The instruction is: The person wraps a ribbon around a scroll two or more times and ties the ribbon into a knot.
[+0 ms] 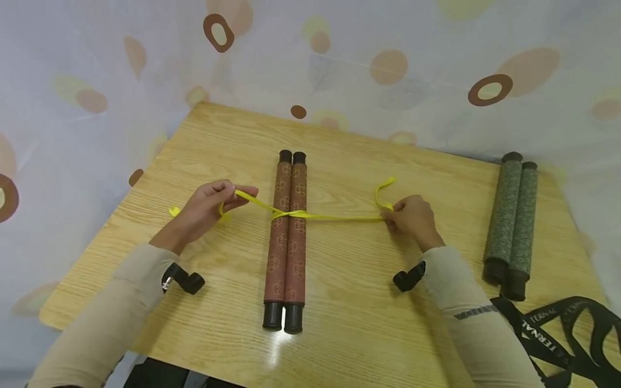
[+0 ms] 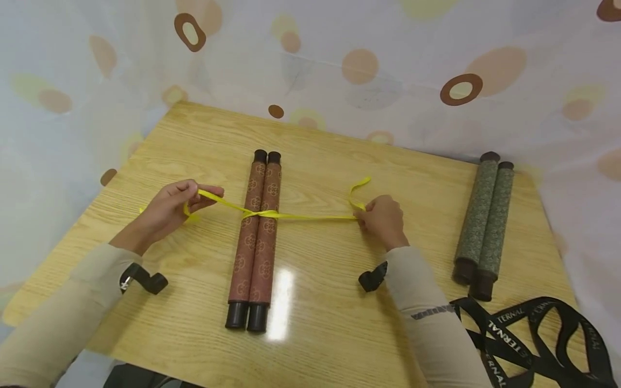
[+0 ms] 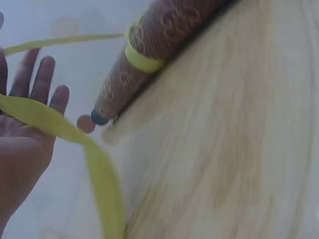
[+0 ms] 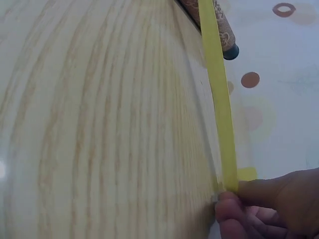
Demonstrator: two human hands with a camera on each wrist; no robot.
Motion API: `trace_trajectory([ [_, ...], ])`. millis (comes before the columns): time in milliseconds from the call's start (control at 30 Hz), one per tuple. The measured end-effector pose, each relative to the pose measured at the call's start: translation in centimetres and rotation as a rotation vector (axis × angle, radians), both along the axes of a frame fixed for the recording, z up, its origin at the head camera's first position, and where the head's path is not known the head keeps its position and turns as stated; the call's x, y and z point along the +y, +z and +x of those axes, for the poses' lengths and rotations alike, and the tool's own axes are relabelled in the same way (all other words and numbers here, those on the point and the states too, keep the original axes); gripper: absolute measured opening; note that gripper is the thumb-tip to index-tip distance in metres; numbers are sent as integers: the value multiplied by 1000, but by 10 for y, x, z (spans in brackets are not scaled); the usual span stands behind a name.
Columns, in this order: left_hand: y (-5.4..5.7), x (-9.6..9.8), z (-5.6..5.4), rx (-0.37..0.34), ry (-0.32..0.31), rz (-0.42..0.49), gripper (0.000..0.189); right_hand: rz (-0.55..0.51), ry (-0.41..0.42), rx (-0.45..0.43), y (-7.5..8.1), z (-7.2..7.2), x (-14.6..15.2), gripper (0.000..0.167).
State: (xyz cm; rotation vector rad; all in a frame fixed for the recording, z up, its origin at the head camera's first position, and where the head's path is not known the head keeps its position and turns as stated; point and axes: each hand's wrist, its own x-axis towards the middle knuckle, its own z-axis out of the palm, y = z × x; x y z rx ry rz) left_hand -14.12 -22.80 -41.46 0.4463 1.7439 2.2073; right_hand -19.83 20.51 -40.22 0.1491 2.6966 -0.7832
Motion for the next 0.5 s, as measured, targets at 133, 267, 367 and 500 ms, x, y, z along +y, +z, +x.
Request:
trace_trajectory([
  [133,5,13,-3,14,-17,100,24,-76,-17,10,9,-12,1,35],
  [267,7,22,-6,51,4,13,20,-198,-67,70,40,-39,-22,34],
  [367,12,27,-6,91,7,-101,18,-208,-69,208,72,-58,-68,32],
  [500,20,36,-6,144,-20,-224,16,-336,144,285,106,-60,-146,28],
])
